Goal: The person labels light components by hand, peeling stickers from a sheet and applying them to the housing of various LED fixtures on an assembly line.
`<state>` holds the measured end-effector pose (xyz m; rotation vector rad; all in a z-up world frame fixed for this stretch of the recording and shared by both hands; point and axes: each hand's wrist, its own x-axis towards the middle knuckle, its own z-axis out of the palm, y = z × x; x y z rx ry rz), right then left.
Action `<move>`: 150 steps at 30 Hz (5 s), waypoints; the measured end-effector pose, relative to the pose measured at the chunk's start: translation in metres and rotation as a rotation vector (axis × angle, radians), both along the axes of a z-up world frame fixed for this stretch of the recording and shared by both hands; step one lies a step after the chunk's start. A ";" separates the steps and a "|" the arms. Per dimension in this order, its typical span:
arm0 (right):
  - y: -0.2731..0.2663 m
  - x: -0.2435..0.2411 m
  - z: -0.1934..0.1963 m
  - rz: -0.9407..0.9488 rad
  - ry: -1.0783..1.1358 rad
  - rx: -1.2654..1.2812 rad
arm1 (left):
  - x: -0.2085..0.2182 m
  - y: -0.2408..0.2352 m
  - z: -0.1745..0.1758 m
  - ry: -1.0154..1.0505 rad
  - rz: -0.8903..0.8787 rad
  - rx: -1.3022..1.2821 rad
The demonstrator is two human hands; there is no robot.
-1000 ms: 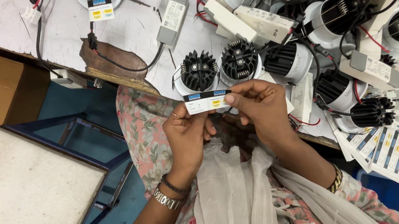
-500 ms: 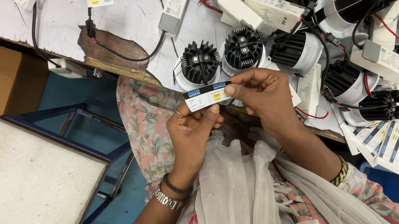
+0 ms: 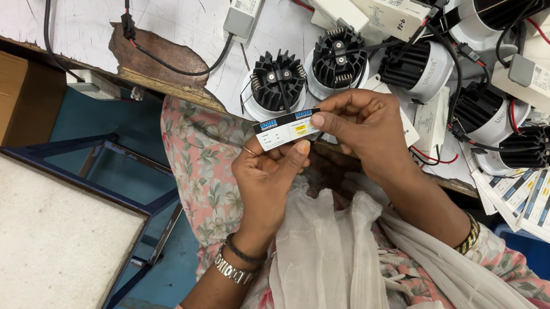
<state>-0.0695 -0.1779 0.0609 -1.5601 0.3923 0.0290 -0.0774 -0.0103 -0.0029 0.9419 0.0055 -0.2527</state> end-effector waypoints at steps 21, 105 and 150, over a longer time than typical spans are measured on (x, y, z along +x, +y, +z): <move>0.006 0.000 -0.008 0.008 -0.096 -0.132 | 0.007 -0.005 0.008 0.183 0.021 -0.058; -0.007 -0.002 -0.011 0.060 -0.020 -0.042 | 0.010 -0.026 0.000 0.201 -0.032 -0.097; -0.040 0.129 0.109 0.951 -0.466 -1.164 | 0.026 -0.008 0.028 0.033 -0.105 0.109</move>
